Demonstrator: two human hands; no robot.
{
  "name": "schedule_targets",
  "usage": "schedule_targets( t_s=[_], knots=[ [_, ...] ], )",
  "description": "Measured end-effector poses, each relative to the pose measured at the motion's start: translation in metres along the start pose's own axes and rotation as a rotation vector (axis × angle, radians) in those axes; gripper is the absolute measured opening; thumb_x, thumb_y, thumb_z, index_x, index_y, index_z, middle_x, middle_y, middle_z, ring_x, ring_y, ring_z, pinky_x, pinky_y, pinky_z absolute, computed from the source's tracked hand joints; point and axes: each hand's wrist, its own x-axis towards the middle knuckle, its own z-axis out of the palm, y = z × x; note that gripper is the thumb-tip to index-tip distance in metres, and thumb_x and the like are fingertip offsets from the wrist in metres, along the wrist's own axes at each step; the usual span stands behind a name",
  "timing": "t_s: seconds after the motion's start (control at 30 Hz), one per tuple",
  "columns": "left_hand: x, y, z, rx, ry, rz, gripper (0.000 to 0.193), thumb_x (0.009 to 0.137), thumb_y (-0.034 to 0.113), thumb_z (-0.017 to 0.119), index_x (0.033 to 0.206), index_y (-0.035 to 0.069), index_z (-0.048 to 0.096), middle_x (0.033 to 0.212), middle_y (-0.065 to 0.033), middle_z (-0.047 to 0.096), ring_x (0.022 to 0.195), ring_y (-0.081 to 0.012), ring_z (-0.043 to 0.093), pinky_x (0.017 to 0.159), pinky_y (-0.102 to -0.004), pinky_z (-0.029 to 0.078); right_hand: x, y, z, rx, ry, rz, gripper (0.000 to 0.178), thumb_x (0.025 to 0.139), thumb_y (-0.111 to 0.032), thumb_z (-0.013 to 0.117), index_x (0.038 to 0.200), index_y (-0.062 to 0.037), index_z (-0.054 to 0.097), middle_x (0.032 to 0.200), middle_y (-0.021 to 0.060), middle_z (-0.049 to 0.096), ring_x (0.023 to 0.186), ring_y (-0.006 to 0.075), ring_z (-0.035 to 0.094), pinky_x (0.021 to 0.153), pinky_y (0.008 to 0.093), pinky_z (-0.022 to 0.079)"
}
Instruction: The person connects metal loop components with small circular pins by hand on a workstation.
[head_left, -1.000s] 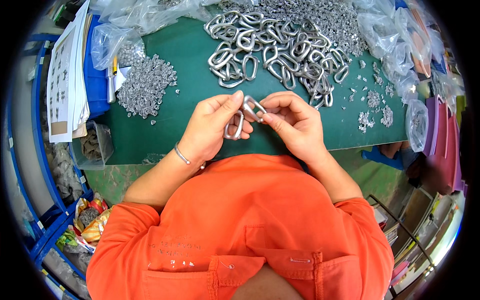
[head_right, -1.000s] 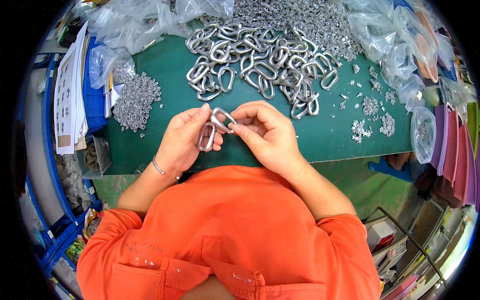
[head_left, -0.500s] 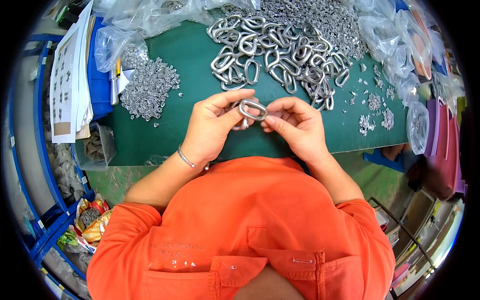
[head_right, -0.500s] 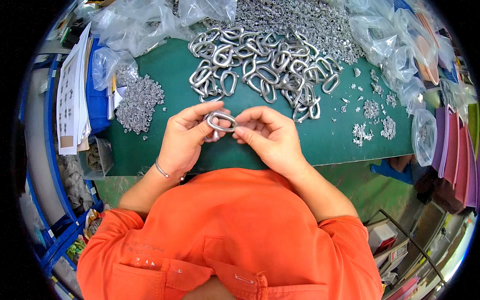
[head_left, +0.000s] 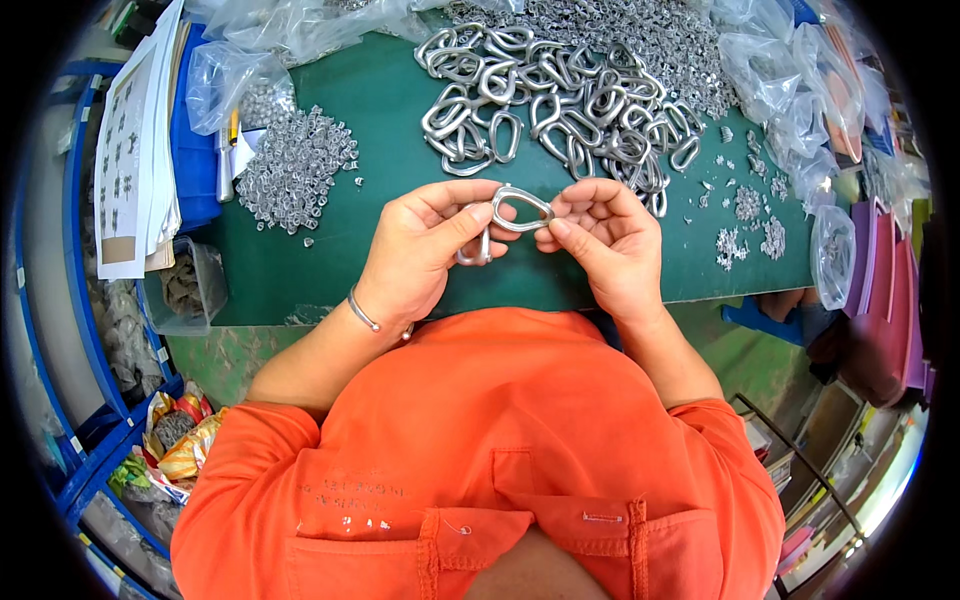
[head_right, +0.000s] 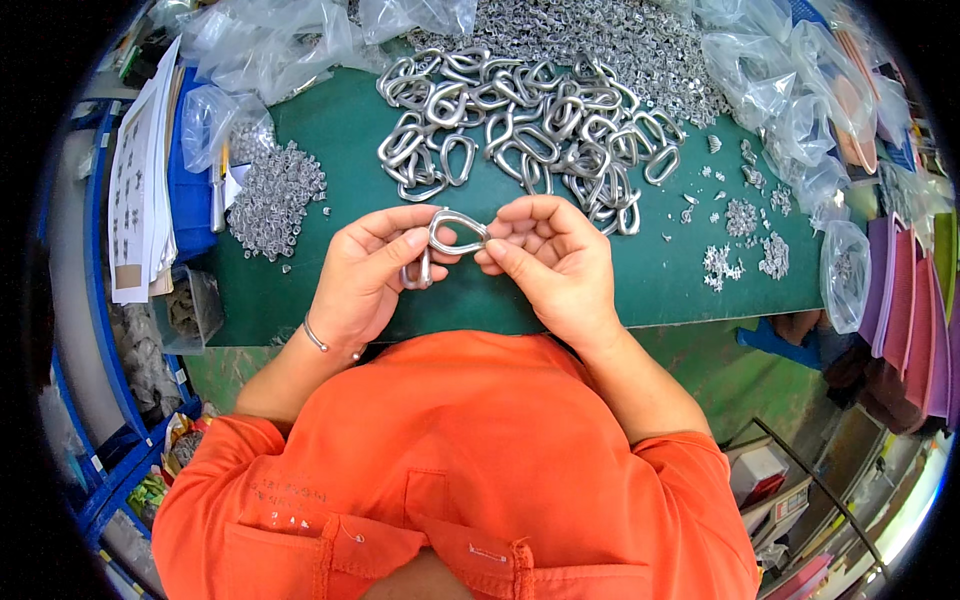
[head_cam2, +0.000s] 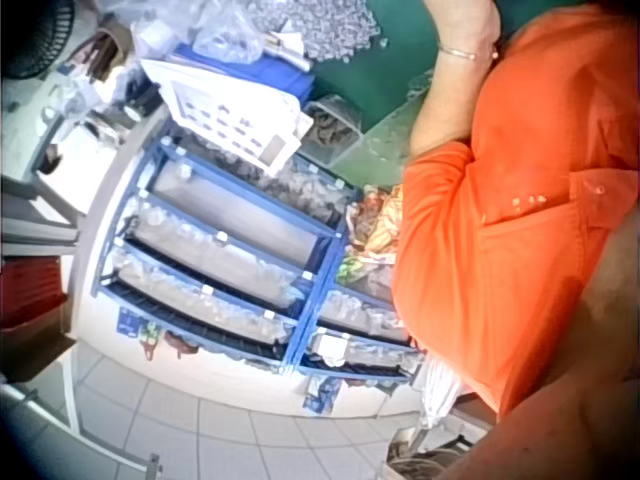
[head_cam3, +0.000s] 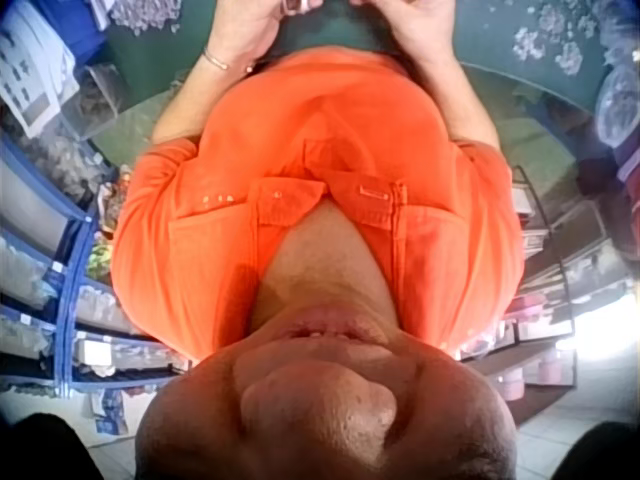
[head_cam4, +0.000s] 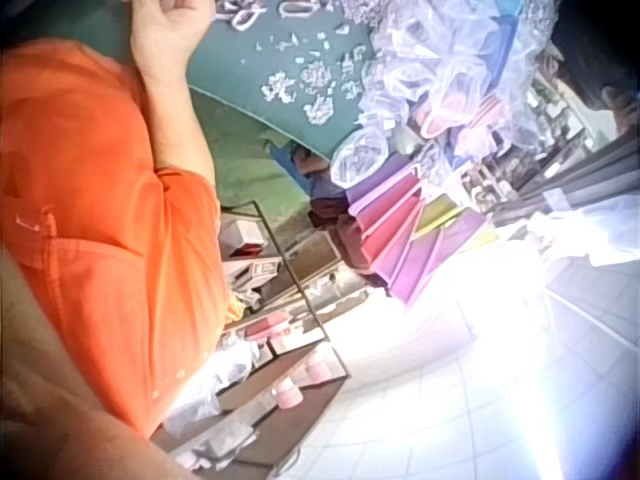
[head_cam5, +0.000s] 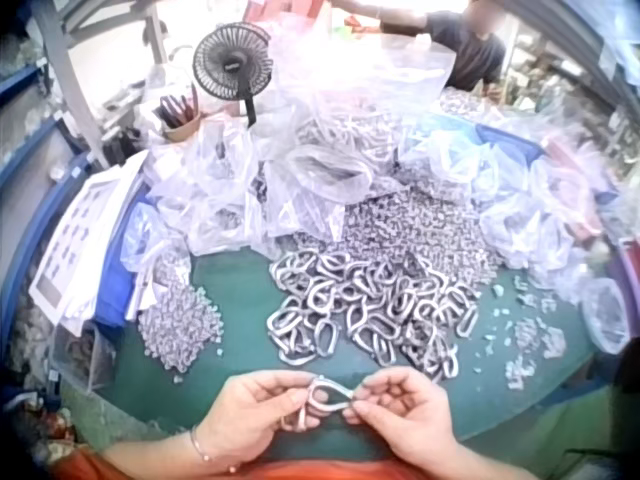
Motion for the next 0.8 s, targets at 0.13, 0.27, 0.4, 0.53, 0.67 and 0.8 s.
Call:
schedule_targets(
  t_s=[0.13,0.27,0.4,0.53,0.67,0.8],
  knots=[
    [0.000,0.001,-0.001,0.024,0.008,-0.004,0.022,0.086,0.007,0.054,0.105,-0.004,0.054,0.093,-0.0121,0.062,0.076,-0.0162,0.062,0.065,-0.0257,0.052,-0.001,0.000,-0.001,-0.017,0.011,-0.013,0.020,0.081,0.007,0.054,0.101,0.0036,0.049,0.092,0.0115,0.057,0.081,0.0173,0.061,0.071,0.0269,0.052],
    [0.000,0.000,0.003,-0.062,0.054,-0.015,0.023,0.088,0.013,0.051,0.105,-0.002,0.054,0.094,-0.0113,0.061,0.077,-0.0158,0.062,0.058,-0.0248,0.051,-0.007,-0.001,0.011,-0.373,-0.080,-0.278,0.015,0.080,0.007,0.052,0.094,0.0034,0.055,0.089,0.0117,0.060,0.079,0.0191,0.062,0.073,0.0279,0.050],
    [0.001,0.007,-0.003,-0.236,-0.034,-0.290,0.026,0.089,0.024,0.050,0.099,0.001,0.055,0.082,-0.0061,0.057,0.070,-0.0130,0.057,0.048,-0.0225,0.045,0.019,-0.020,0.023,-0.929,-0.280,-0.679,0.019,0.069,0.008,0.057,0.085,-0.0016,0.059,0.076,0.0116,0.059,0.069,0.0264,0.057,0.063,0.0317,0.045],
    [-0.001,0.003,-0.007,-0.193,-0.034,-0.268,0.021,0.089,0.025,0.050,0.085,0.005,0.053,0.072,-0.0028,0.048,0.062,-0.0111,0.048,0.043,-0.0218,0.038,0.062,-0.005,0.019,-1.450,-0.166,-0.718,0.010,0.069,-0.003,0.060,0.077,-0.0031,0.054,0.078,0.0097,0.051,0.077,0.0279,0.052,0.064,0.0369,0.043],
    [-0.004,0.004,-0.010,-0.119,0.025,-0.200,0.018,0.088,0.023,0.052,0.085,0.005,0.053,0.072,-0.0028,0.050,0.063,-0.0113,0.051,0.044,-0.0222,0.040,0.060,-0.007,0.012,-1.511,-0.285,-0.625,0.010,0.069,-0.002,0.059,0.078,-0.0034,0.054,0.081,0.0108,0.050,0.079,0.0296,0.052,0.065,0.0370,0.044],
    [-0.001,0.005,-0.013,0.014,0.091,-0.190,0.018,0.087,0.023,0.054,0.089,0.005,0.054,0.070,-0.0020,0.051,0.062,-0.0106,0.052,0.045,-0.0217,0.042,0.030,-0.016,0.010,-1.167,-0.327,-0.428,0.011,0.073,0.002,0.058,0.082,-0.0020,0.054,0.087,0.0126,0.051,0.079,0.0295,0.054,0.066,0.0346,0.046]
  ],
)
